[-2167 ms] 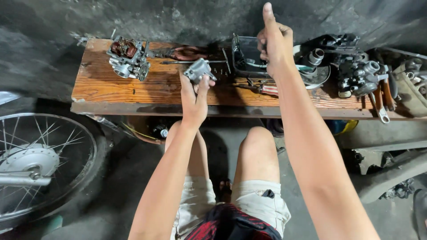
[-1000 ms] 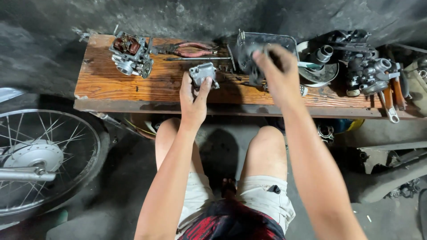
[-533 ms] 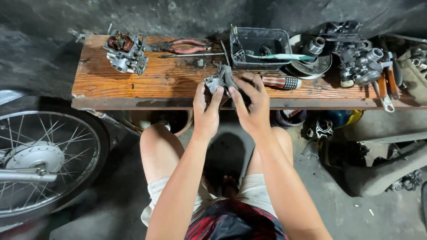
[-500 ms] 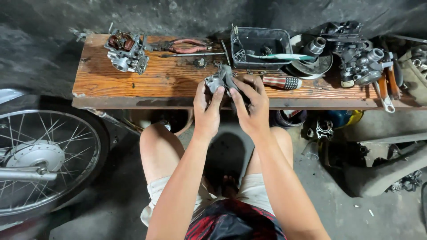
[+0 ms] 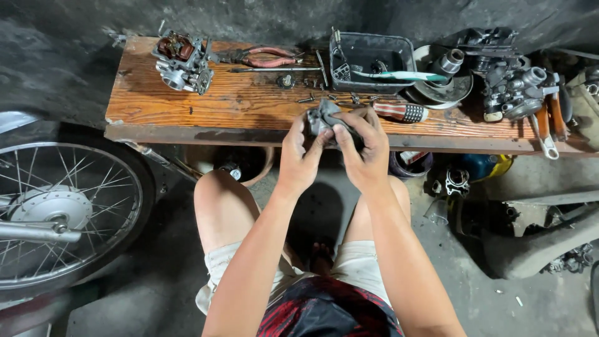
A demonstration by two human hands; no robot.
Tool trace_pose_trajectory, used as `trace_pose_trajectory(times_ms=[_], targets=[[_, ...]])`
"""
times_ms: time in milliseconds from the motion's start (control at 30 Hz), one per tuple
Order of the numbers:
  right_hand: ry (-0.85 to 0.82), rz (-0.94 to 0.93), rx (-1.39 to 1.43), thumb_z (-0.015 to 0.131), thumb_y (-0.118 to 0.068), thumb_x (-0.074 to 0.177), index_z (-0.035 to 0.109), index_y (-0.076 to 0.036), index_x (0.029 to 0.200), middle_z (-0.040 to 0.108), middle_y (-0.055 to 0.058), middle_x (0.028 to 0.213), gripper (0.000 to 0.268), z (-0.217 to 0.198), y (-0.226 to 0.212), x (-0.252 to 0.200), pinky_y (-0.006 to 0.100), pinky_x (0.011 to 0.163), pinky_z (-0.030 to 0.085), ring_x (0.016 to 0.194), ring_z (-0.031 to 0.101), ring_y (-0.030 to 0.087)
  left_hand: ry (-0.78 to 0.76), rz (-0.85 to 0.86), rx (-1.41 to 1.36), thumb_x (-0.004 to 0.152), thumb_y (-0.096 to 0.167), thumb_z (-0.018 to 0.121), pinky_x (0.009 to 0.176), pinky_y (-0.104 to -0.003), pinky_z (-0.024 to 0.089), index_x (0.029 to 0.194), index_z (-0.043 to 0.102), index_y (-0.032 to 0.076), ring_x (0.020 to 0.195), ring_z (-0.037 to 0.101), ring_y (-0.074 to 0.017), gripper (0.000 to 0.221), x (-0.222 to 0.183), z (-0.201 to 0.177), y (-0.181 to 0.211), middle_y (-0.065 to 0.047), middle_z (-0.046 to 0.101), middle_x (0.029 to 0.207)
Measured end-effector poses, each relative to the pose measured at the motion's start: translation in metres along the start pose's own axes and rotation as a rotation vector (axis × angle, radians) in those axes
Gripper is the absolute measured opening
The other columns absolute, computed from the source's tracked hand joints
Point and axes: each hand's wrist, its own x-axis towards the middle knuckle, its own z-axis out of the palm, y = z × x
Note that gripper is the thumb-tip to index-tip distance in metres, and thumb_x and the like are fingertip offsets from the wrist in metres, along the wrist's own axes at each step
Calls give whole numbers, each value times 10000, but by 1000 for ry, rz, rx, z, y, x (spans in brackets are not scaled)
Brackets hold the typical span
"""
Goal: Cleaning a motorcycle carburetor component by scrubbing it with a toothbrush and wiping it with a cloth.
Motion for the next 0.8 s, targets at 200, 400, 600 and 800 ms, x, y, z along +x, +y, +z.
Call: trace_pose_trajectory(times_ms=[200, 400, 600, 800], targets=[[25, -52, -16, 679, -101, 1022, 757, -36, 1132, 590, 136, 927, 150, -1, 1, -5, 438, 856, 520, 897, 649, 348, 123, -53, -188, 991, 217, 713, 966, -388, 550, 1256, 626, 35, 1024, 618, -124, 333, -7, 4, 21, -46, 659, 1054], [3, 0, -27, 709, -95, 999, 741, 4, 1061, 612, 174, 980, 121, -14, 13, -19, 457, 869, 509, 959, 660, 349, 156, -113, -271, 990, 178, 708, 949, -323, 564, 1261, 637, 84, 988, 619, -72, 295, -7, -4, 2, 9, 661, 1040], [119, 269, 246, 640, -67, 1016, 645, 1, 985, 709, 190, 1182, 75, -12, -7, -10, 428, 1019, 475, 1157, 611, 214, 132, -89, -301, 985, 159, 714, 870, -326, 604, 1241, 641, 64, 955, 628, -93, 283, -10, 7, 22, -15, 655, 1009], [37, 268, 214, 796, -58, 931, 729, 14, 962, 745, 169, 1047, 104, -14, -13, -3, 427, 975, 533, 1077, 701, 225, 31, -70, -166, 975, 186, 731, 950, -354, 580, 1268, 648, 84, 1011, 643, -101, 321, -7, -1, 32, -36, 699, 1069]])
